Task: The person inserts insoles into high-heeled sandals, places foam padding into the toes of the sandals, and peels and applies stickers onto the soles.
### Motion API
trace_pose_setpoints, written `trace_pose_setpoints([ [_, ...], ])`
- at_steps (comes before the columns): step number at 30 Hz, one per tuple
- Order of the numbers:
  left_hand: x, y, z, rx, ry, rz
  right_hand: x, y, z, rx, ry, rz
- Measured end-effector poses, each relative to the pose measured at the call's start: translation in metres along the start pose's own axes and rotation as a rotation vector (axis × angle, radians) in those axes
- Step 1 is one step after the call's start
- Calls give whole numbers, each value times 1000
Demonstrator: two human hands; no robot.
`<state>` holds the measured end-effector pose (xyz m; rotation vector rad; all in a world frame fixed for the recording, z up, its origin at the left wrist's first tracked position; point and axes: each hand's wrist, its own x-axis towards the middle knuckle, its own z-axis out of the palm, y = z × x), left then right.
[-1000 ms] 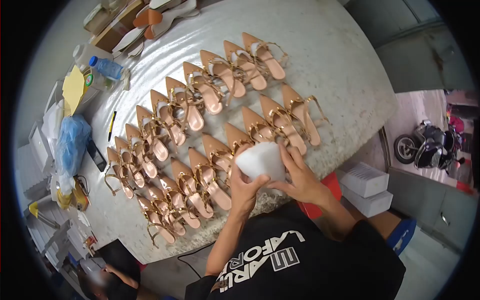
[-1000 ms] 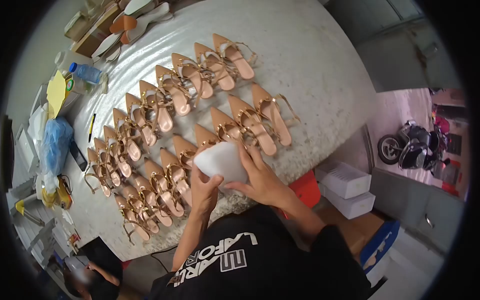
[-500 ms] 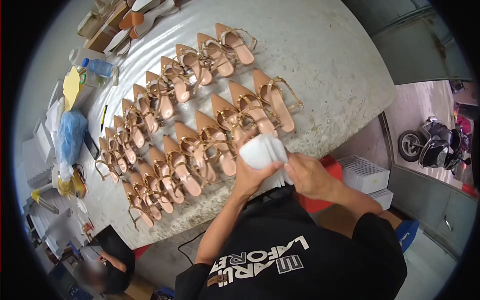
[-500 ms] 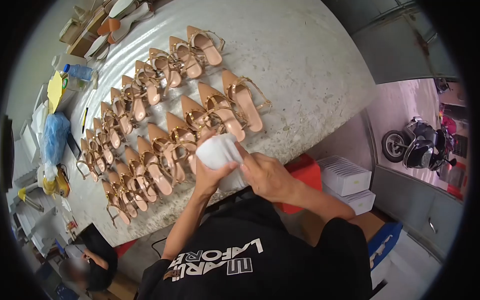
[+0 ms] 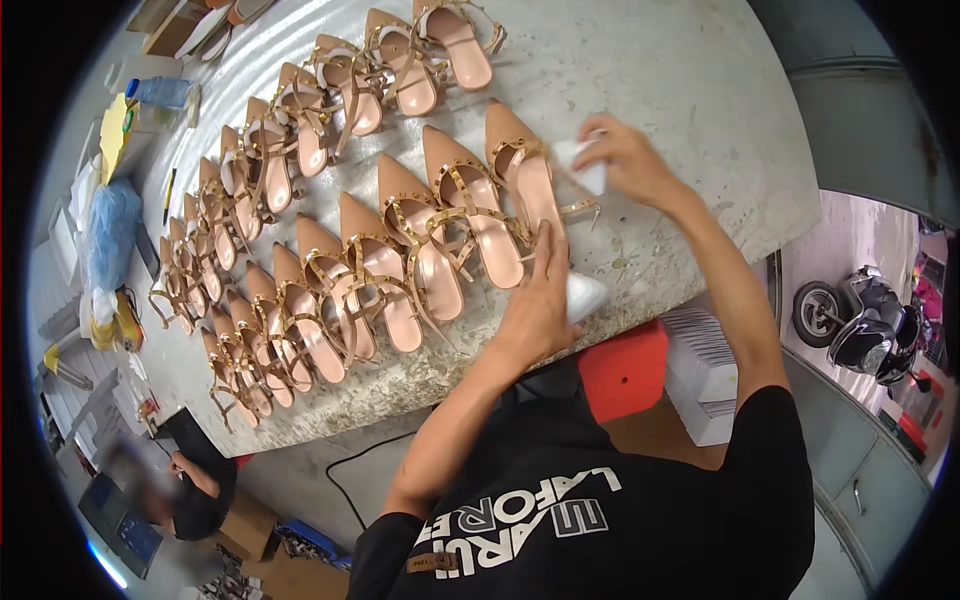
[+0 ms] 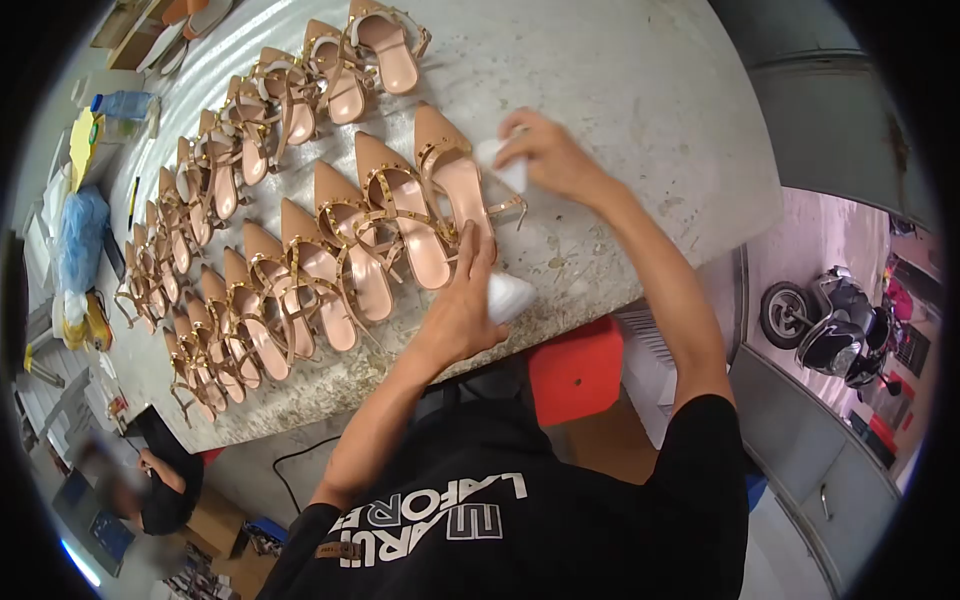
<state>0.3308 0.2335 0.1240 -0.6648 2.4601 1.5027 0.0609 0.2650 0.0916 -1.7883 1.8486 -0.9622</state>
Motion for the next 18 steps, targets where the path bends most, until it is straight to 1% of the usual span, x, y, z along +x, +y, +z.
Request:
trace_pose_setpoints([
  [1, 2, 2, 1, -5, -3, -14, 10, -3, 17, 12, -8, 3],
  [3, 4, 5, 0, -45, -7, -52, 28, -8, 40, 236, -202, 61],
  [6, 3, 4, 0, -37, 3, -60, 31, -9, 41, 255, -198, 73],
  [7, 4, 2, 0, -42, 9, -64, 29, -13, 34, 283, -188, 37],
  [9, 3, -2, 2, 1, -12, -37, 24, -26, 11, 309, -170, 77],
  [10, 2, -6, 5, -3, 67, 47, 22, -28, 6, 344, -213, 102],
  [11, 1, -7, 8, -12, 76, 42, 23, -23, 17, 342, -226, 99],
  [13, 2, -5, 6, 35, 52, 37, 22, -9, 47, 386, -200, 178],
  [14, 3, -4, 7, 34, 57, 40, 26, -3, 52, 241, -48, 49],
  [15, 3, -3, 8, 99, 43, 30, 33, -4, 57, 242, -54, 40],
  [16, 2, -3, 10, 162, 27, 11, 38, -6, 64, -12, -29, -61],
  [17, 1, -3, 11, 161, 30, -5, 39, -8, 72, -261, 3, -159],
  [18, 2, -2, 10, 156, 4, -25, 44, -6, 79, -406, 82, -239],
])
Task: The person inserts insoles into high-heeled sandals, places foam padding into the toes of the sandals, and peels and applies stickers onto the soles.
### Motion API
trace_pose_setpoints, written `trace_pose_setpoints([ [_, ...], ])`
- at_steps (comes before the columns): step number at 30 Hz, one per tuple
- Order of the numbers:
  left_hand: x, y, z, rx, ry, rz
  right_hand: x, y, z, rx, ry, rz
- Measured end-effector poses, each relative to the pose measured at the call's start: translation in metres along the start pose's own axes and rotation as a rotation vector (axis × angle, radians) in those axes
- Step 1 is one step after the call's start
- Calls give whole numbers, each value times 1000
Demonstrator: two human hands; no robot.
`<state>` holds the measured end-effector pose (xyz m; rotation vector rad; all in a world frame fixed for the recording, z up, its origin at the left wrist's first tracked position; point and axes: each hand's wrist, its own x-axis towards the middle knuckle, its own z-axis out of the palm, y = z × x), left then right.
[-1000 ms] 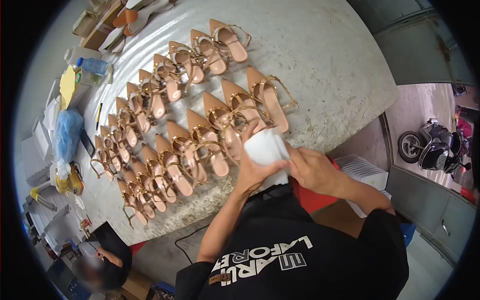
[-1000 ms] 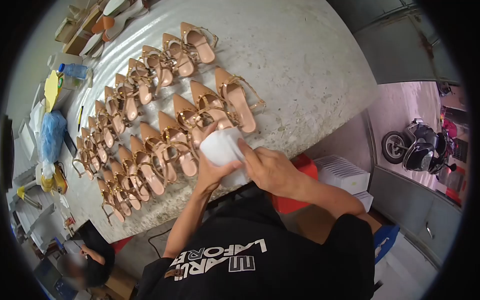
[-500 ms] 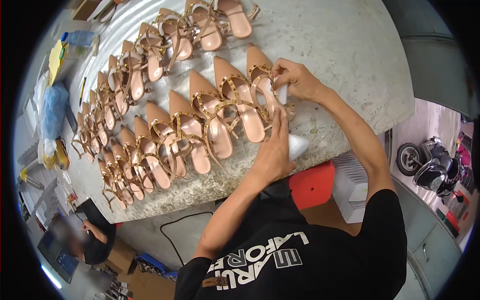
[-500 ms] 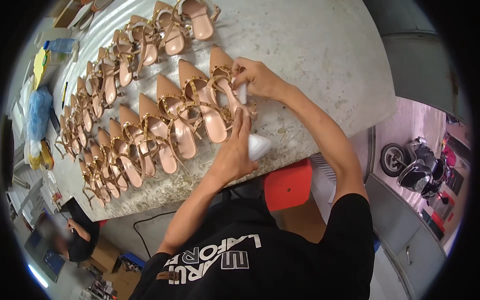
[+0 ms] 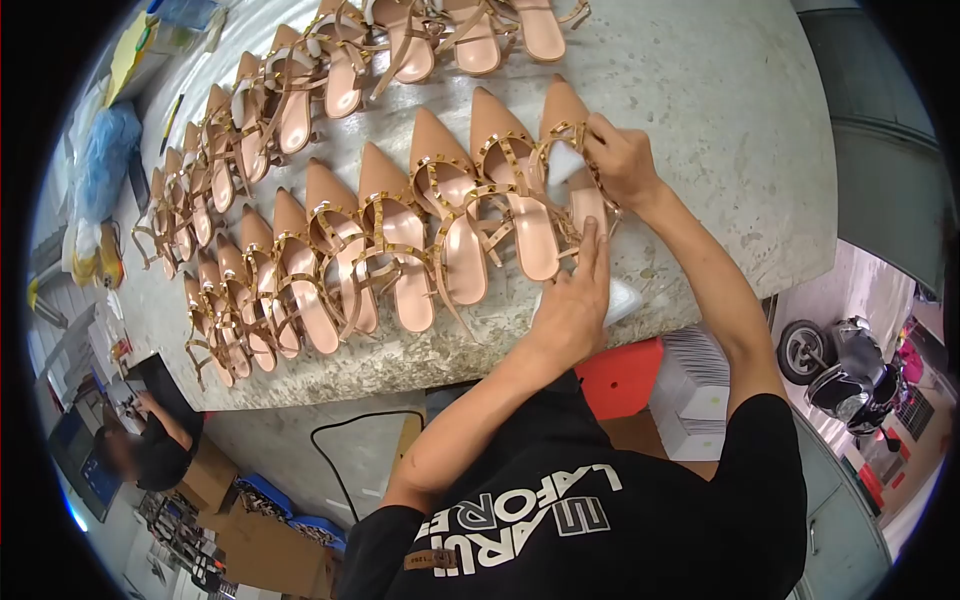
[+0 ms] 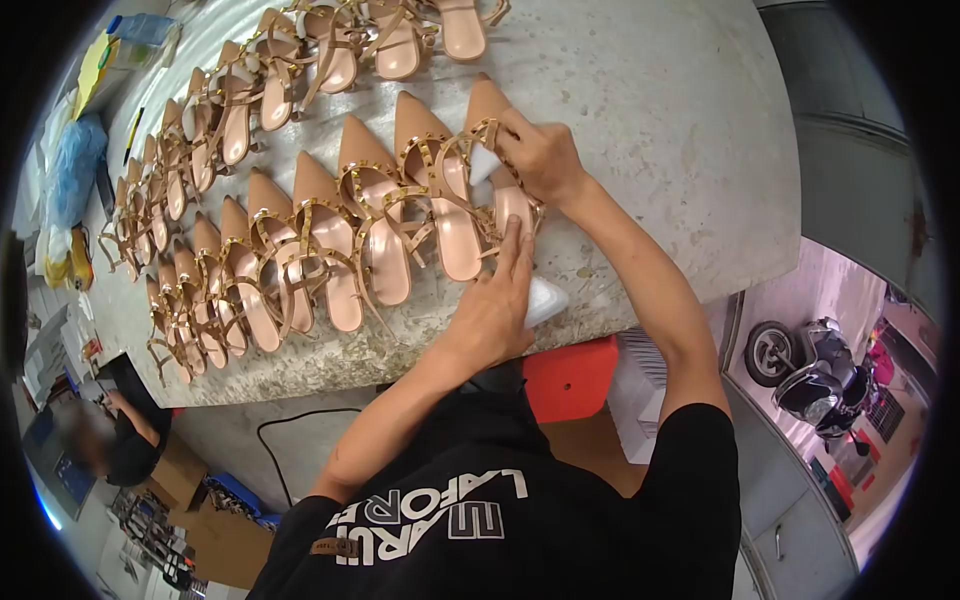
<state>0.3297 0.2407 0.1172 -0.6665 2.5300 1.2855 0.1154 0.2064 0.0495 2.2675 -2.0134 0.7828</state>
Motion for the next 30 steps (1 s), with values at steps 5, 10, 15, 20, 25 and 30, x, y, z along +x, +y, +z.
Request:
trace_pose_setpoints([
  [5, 0, 0, -3, 42, 9, 22, 12, -9, 3, 38, 89, 137],
  [10, 5, -7, 3, 33, 5, 22, 42, -6, 16, -138, -285, 399],
  [15, -11, 3, -24, -190, -42, 24, 35, 5, -7, 17, -262, 289],
  [20, -83, -6, -42, -947, 688, 29, 22, -90, -143, 688, -159, 687],
  [25, -91, -25, -65, -1191, 591, 35, -7, -204, -142, 802, -404, 534],
  [30, -69, -42, -73, -1043, 359, 62, -5, -161, -147, 294, -33, 251],
])
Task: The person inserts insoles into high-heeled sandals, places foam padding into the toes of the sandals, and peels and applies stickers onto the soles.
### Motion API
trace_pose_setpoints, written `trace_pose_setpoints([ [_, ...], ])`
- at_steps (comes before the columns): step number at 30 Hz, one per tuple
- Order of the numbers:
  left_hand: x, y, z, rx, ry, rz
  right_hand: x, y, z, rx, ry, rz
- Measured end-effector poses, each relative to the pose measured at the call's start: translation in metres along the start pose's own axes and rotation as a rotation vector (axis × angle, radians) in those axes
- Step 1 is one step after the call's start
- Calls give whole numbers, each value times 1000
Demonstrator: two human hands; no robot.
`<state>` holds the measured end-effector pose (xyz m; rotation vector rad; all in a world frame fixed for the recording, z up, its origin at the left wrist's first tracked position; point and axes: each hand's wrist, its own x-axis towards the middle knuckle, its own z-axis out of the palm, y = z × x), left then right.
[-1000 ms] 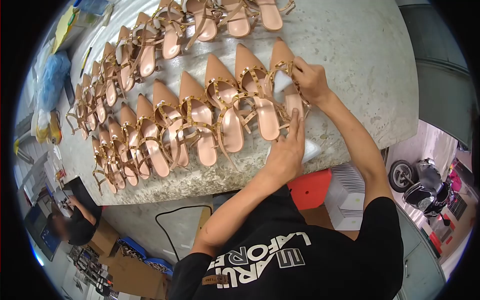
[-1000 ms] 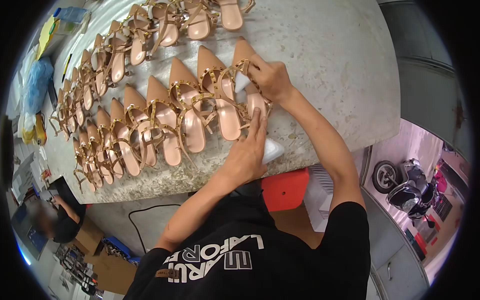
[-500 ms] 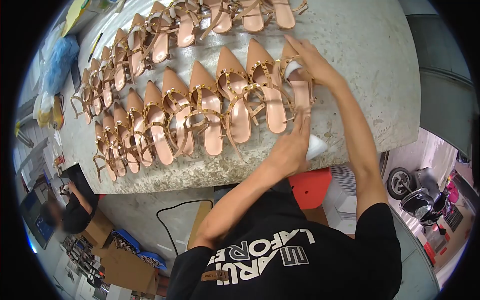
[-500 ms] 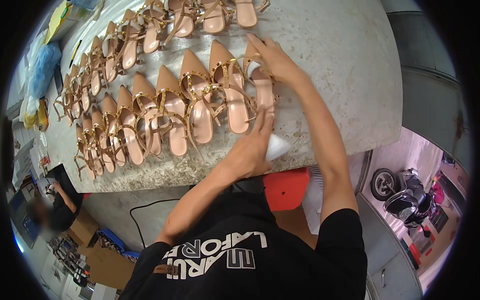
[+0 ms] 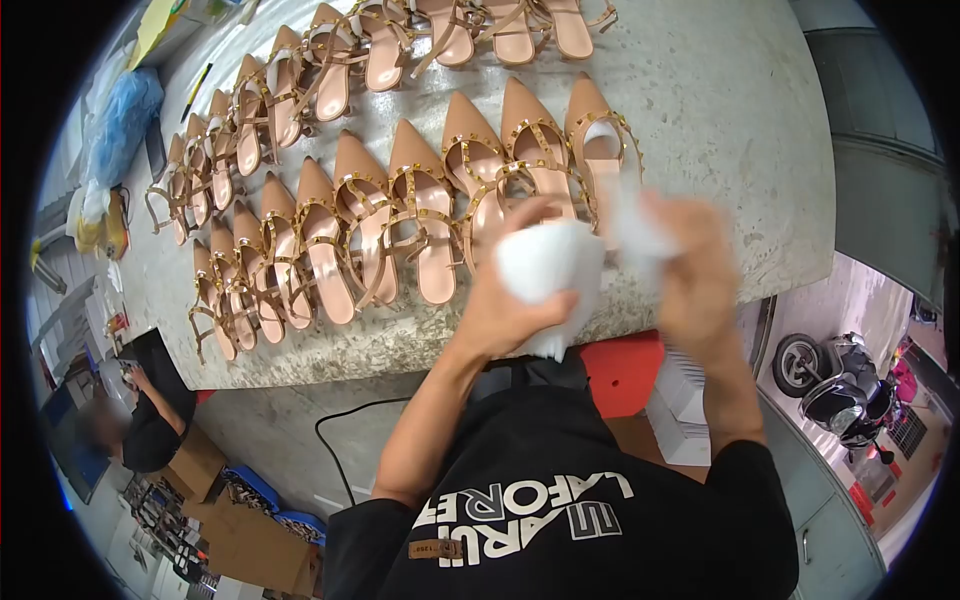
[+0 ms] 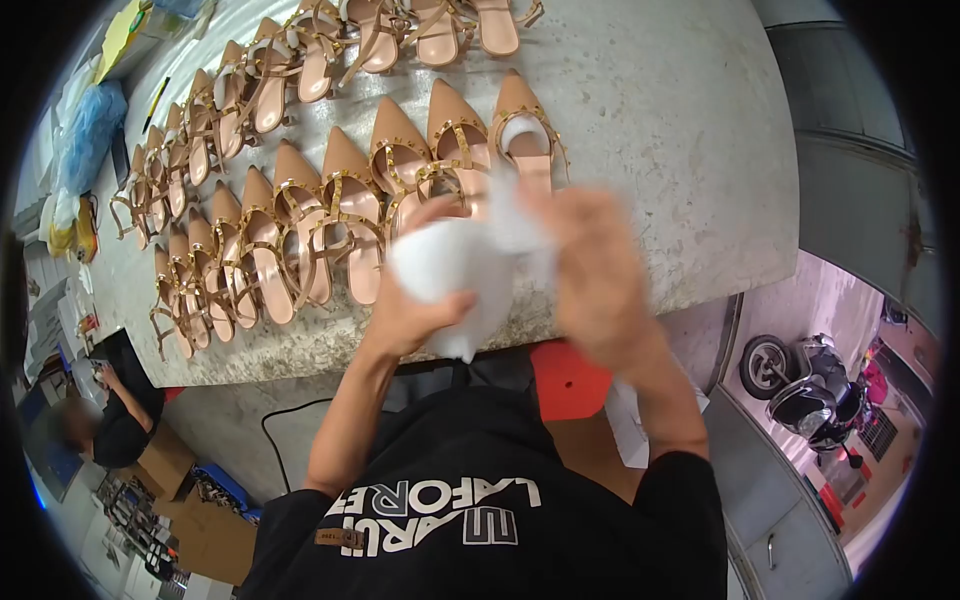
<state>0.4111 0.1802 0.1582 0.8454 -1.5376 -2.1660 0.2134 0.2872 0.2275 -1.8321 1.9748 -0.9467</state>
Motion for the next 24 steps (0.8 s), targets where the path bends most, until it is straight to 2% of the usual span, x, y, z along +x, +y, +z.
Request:
trace_pose_setpoints([
  [1, 6, -11, 3, 374, -52, 177, 20, 3, -14, -98, 148, -18],
  [3, 6, -15, 18, 616, -251, 16, 60, -1, -11, 139, 185, -128],
  [4, 3, -16, 22, 645, -318, -84, 68, -3, 0, 159, -15, -145],
  [6, -5, -10, 29, 913, -511, -280, 55, 5, 41, 240, -306, -17],
  [7, -10, -10, 30, 935, -531, -316, 40, 25, 63, 98, -374, 17],
  [8, -16, -14, 30, 929, -521, -315, 30, 33, 73, 96, -382, 9],
  [10, -24, -26, 27, 1117, -462, -165, 26, 37, 80, -114, -388, 37],
  [12, -23, -17, 20, 1012, -440, -188, 30, 7, 45, 75, -107, -73],
  [14, -17, 11, 13, 747, -80, 245, 48, -19, 10, 62, 255, -34],
  [16, 11, 15, 13, 543, 21, 223, 83, -9, 3, 88, 331, -51],
  [17, 27, 2, 13, 520, 63, 156, 102, 3, 18, 98, 325, -79],
  [18, 43, -16, 9, 598, 103, 179, 120, 22, 37, 108, 318, -111],
  [19, 51, -26, 4, 676, 148, 197, 129, 54, 56, 124, 163, -43],
  [20, 50, -4, -5, 531, 142, -39, 125, 79, 76, 141, 9, 30],
  [22, 49, -19, -29, 581, 250, 60, 98, 104, 82, -67, -222, 176],
  [24, 45, -34, -50, 470, 265, 34, 81, 107, 86, -102, -300, 116],
])
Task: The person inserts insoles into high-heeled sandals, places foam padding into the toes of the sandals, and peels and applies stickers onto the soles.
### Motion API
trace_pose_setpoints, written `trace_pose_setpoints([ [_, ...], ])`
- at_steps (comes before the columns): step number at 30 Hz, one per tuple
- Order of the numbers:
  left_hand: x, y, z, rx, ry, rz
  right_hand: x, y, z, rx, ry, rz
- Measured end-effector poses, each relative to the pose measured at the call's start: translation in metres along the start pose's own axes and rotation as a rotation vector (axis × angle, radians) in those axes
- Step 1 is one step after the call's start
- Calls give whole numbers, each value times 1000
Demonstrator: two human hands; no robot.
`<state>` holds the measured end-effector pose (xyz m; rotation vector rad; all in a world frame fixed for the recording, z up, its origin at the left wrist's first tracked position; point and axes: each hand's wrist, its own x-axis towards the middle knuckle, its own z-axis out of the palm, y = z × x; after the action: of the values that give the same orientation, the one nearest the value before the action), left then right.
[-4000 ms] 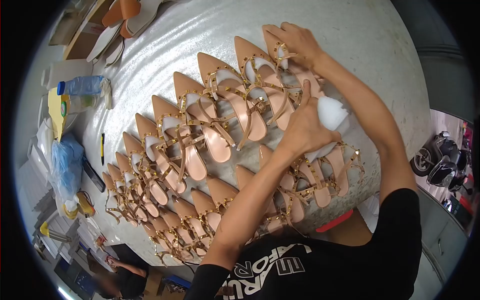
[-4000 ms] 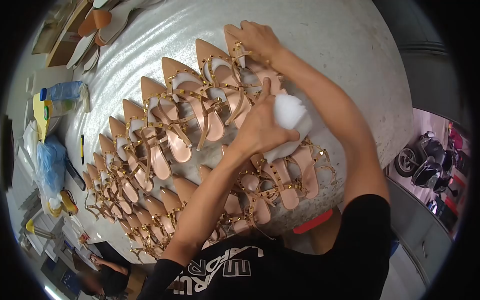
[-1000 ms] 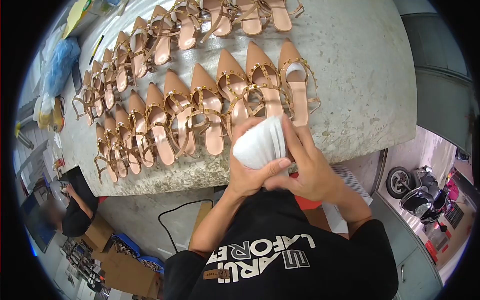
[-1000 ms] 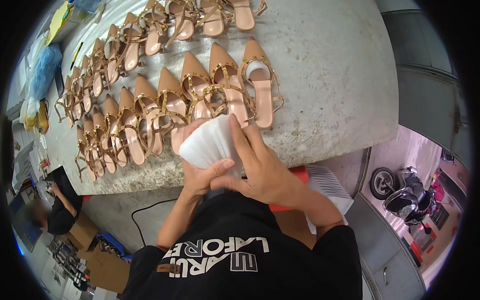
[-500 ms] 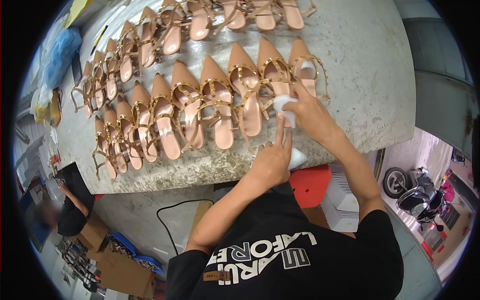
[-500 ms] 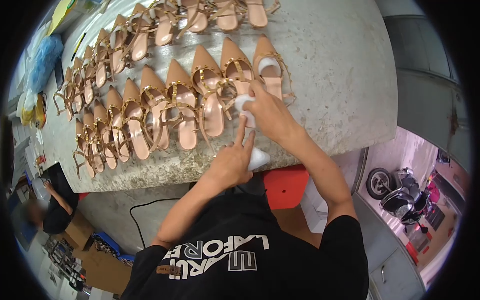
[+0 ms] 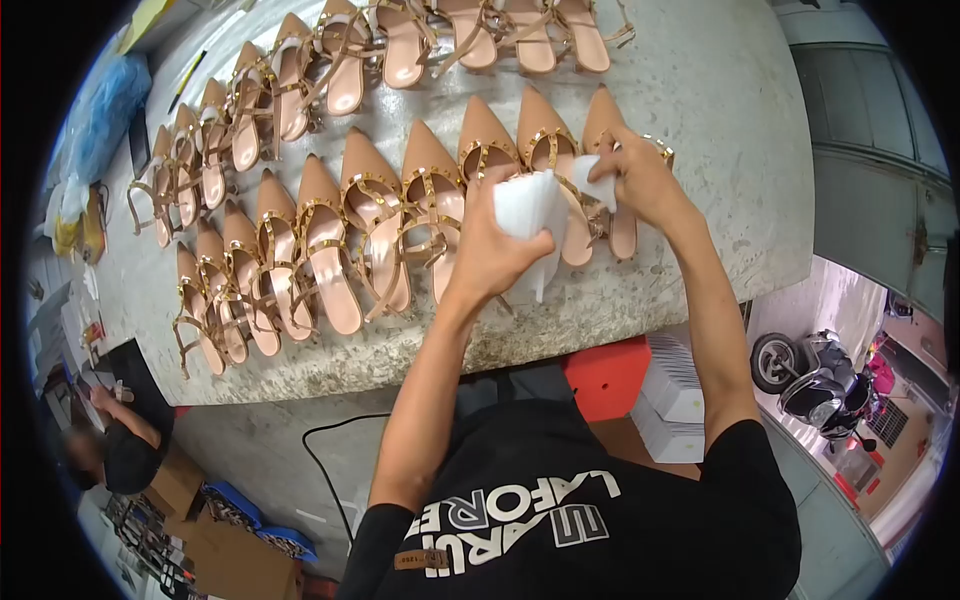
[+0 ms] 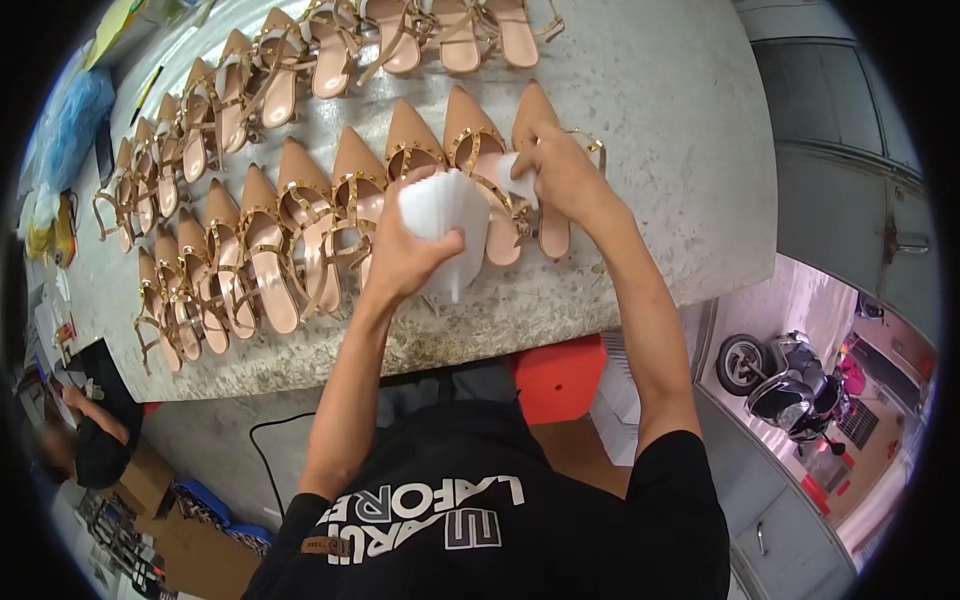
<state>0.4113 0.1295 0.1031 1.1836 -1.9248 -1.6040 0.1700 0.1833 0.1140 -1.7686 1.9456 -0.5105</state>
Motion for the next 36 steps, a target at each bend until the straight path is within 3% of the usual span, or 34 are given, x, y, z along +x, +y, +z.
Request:
trace_pose_setpoints([
  [3, 1, -11, -7, -451, -129, -111, -10, -5, 15, 41, -46, -108],
  [5, 0, -3, -14, -573, -183, -127, 2, -2, 32, 170, 168, -256],
  [6, -1, -1, -16, -689, -240, -142, 11, 0, 41, 62, 207, -285],
  [7, -4, 0, -16, -683, -243, -145, 13, 2, 45, 67, 210, -282],
  [9, -12, 2, -17, -507, -287, -98, 18, 4, 51, -286, 317, -296],
  [14, -23, -1, -10, -381, -338, 1, 15, 1, 44, -327, 343, -350],
  [17, -22, -2, -10, -428, -318, -35, 18, -8, 41, -414, 320, -277],
  [19, -21, -3, -10, -249, -313, 42, 19, -9, 45, -468, 237, -195],
  [23, -23, -5, -10, -270, -322, 50, 31, 0, 54, -466, 261, -190],
  [25, -25, -8, -7, -214, -366, 71, 53, 11, 56, -651, 466, -243],
  [26, -25, -10, -7, -153, -414, 99, 57, 13, 59, -649, 463, -243],
  [28, -23, -10, -7, -142, -423, 80, 66, 6, 67, -582, 103, -5],
  [33, -20, 0, -9, -108, -475, -35, 69, 1, 70, -525, -41, 286],
  [34, -24, 2, -9, -106, -477, -31, 60, 1, 61, -467, 125, 57],
  [35, -32, 4, -11, -94, -347, 92, 52, 1, 51, -405, 292, -175],
  [36, -42, 5, -13, -85, -213, 210, 40, -5, 37, -405, 294, -178],
])
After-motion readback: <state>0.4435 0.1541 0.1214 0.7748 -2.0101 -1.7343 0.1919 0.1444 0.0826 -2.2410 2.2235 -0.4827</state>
